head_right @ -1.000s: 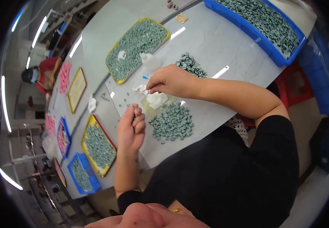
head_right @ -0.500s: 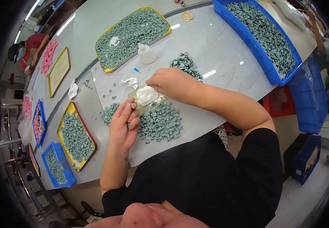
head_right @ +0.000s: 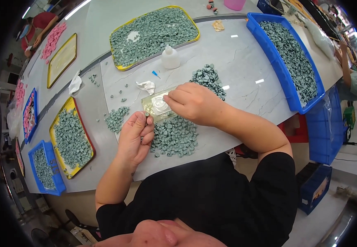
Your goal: Pick small green plastic components and place them onto a specific base for assembly.
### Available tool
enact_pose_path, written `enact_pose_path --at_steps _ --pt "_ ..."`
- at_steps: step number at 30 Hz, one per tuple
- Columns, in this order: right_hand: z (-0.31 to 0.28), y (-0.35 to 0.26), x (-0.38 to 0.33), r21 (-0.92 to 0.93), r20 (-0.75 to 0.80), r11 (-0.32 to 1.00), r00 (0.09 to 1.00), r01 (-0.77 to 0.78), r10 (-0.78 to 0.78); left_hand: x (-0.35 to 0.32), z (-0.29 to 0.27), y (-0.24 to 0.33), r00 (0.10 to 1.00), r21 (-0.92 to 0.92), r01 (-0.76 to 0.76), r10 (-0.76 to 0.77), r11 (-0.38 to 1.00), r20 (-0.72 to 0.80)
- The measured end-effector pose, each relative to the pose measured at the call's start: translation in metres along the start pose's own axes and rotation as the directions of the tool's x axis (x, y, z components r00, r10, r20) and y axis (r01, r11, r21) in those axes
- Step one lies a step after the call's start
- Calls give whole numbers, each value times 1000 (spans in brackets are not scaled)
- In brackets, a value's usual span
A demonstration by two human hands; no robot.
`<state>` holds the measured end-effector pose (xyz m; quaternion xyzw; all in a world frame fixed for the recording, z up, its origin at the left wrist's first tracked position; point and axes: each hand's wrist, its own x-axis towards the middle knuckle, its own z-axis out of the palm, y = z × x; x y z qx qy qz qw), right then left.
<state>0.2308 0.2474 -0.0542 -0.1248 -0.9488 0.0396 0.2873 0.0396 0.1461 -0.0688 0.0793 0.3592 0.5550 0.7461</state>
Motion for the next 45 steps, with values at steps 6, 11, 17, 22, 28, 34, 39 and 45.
enact_pose_path --at_steps 6,11,17,22,28,34,39,45 --pt "3 -3 4 -74 32 996 998 55 -53 -4 3 2 999 60 33 -33 998 -12" --pt "7 -5 6 -115 58 990 996 81 -75 -6 2 3 998 87 54 -55 995 4" --pt "11 -9 11 126 -117 991 991 -54 69 -8 1 0 999 78 -15 13 997 38" --pt "13 -10 10 325 -46 907 954 -267 297 -10 -1 1 998 72 -25 21 997 57" --pt "10 -11 11 27 29 1000 999 -14 13 -12 -1 3 999 71 15 -19 997 51" --pt "8 -18 18 -83 51 994 997 68 -64 -12 -4 4 998 61 20 -23 998 58" --pt "13 -24 19 205 -52 965 983 -161 175 -16 -3 6 998 58 33 -36 998 51" --pt "7 -36 24 705 234 427 755 -565 612 -21 -2 8 993 33 62 -65 998 100"
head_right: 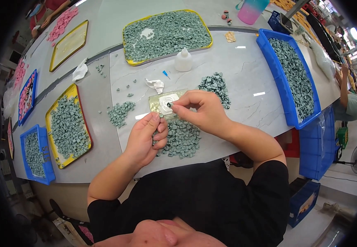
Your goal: Pick small green plastic components and place them onto a specific base for assembly.
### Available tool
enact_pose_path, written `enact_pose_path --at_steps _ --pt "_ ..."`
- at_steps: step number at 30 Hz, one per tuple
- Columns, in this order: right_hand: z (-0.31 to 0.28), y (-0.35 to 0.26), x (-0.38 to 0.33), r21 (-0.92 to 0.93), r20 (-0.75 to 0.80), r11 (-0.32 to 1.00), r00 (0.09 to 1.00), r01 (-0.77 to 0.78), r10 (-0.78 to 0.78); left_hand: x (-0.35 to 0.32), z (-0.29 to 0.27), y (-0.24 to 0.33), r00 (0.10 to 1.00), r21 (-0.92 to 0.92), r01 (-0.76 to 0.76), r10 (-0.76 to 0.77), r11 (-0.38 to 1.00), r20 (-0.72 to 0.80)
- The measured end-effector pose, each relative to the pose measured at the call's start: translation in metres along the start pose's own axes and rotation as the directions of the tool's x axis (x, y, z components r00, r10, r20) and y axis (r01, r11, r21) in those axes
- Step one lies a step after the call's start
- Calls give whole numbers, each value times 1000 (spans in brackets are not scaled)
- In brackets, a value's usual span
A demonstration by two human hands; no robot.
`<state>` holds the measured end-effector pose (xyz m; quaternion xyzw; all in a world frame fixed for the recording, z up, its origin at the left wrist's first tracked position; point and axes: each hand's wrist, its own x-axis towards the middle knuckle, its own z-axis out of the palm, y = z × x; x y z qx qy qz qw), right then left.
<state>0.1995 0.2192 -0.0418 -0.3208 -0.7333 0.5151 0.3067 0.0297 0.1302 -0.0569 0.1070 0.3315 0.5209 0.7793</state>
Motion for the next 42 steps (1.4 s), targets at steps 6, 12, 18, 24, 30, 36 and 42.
enact_pose_path --at_steps 6,12,18,24,30,36,42 --pt "4 -7 2 46 35 999 999 -29 27 -2 2 3 999 -11 22 -22 1000 26" --pt "10 2 1 -318 60 829 882 460 -467 -3 3 3 998 -11 25 -25 1000 53" --pt "8 1 5 -396 215 614 719 683 -661 -4 0 1 997 -20 29 -28 999 70" --pt "8 0 7 -387 262 559 668 734 -696 -7 -2 -3 997 66 -68 65 995 48" --pt "16 -2 3 -246 106 801 837 546 -537 -13 3 -1 965 339 -242 263 909 -15" --pt "18 0 3 -244 121 795 830 556 -544 -15 0 -4 925 520 -314 380 794 -22" --pt "16 -9 4 -207 142 860 884 466 -444 -15 2 0 934 537 -267 353 800 -61"
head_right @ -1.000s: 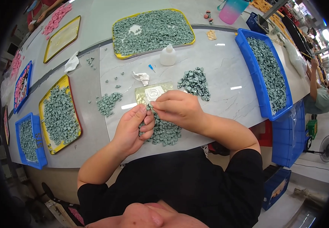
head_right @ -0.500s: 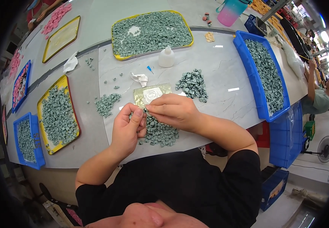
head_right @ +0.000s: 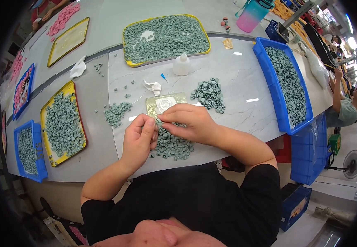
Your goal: Pick small green plastic components and place them onto a specific base for assembly.
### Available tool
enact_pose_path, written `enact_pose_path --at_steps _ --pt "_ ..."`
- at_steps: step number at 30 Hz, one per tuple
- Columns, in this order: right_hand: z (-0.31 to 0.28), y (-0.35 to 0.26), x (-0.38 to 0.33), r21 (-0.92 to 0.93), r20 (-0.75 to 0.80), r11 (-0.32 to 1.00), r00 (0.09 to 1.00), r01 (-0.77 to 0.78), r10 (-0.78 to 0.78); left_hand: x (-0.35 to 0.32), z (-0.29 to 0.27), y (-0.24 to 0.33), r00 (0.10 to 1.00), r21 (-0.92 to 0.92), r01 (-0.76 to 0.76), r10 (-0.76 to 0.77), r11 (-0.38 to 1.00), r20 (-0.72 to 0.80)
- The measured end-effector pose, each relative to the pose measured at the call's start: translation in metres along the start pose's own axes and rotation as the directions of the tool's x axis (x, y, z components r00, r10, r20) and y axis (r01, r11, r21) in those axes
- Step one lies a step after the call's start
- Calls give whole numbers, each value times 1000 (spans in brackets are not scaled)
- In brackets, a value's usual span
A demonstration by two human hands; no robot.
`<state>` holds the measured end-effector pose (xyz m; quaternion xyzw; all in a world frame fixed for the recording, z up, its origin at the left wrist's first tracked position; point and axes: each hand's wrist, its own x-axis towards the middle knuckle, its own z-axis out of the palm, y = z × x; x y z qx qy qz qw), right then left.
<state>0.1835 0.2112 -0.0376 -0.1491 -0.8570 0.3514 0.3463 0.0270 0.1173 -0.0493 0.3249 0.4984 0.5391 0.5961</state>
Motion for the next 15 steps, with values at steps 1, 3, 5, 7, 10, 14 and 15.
enact_pose_path --at_steps 1,3,5,7,10,14,15 --pt "-1 -1 1 -3 19 1000 1000 -24 24 0 -1 1 996 -104 80 -77 991 38" --pt "-3 -2 1 -12 26 999 999 -44 44 0 -1 2 986 -205 161 -147 965 83" --pt "-3 -2 0 -22 31 998 997 -66 67 1 0 1 982 -213 178 -162 961 93" --pt "-4 0 -2 -37 37 999 999 -32 33 1 1 3 981 -195 182 -165 964 99" --pt "-9 -3 1 -40 66 998 996 -50 52 1 2 4 981 -152 183 -170 971 98" --pt "-39 10 8 -159 11 975 988 -153 156 1 5 1 971 57 202 -208 978 119" --pt "-46 17 9 -208 -112 948 968 -242 223 0 6 -1 971 58 200 -206 978 125"
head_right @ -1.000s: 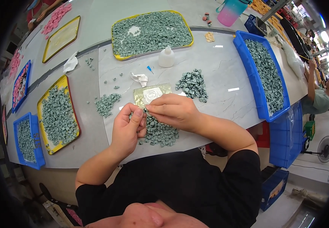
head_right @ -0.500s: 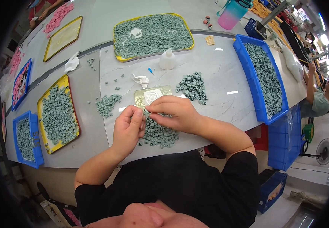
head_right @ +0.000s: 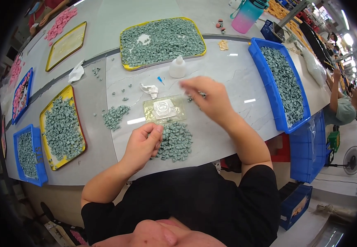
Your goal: Pick small green plastic components and place them onto a specific base for assembly.
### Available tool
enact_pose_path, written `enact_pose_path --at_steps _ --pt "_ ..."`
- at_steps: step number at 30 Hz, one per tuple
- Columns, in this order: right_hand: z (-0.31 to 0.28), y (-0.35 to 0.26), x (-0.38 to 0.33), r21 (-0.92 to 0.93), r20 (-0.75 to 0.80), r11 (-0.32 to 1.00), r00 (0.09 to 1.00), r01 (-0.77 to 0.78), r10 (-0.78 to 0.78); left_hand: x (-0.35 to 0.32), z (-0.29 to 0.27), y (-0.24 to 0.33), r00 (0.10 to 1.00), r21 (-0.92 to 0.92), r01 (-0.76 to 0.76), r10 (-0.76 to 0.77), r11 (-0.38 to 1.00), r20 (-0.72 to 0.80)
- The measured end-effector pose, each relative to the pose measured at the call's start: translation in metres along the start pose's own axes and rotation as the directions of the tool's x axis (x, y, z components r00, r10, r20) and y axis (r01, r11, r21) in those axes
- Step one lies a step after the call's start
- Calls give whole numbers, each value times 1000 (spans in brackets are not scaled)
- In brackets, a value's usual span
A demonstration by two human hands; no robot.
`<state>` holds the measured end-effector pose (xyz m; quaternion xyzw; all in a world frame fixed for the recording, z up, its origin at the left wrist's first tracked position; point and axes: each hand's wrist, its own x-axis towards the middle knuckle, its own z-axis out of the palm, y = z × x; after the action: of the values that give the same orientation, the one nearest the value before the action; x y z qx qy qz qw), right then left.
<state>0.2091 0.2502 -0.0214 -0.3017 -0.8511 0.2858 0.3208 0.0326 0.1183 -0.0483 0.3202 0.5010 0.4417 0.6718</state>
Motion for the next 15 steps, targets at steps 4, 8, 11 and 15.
enact_pose_path --at_steps 4,8,11,15 --pt "-14 21 -1 -240 48 952 977 -190 207 -1 2 -1 994 -27 73 -71 997 82" --pt "-6 34 -7 -416 132 910 989 -7 68 0 2 8 990 -275 124 -100 953 100" --pt "0 36 -7 -468 230 882 971 58 58 2 1 9 990 -339 124 -92 933 107" --pt "3 33 -8 -589 281 800 957 114 71 1 5 10 994 -374 106 -108 921 16"
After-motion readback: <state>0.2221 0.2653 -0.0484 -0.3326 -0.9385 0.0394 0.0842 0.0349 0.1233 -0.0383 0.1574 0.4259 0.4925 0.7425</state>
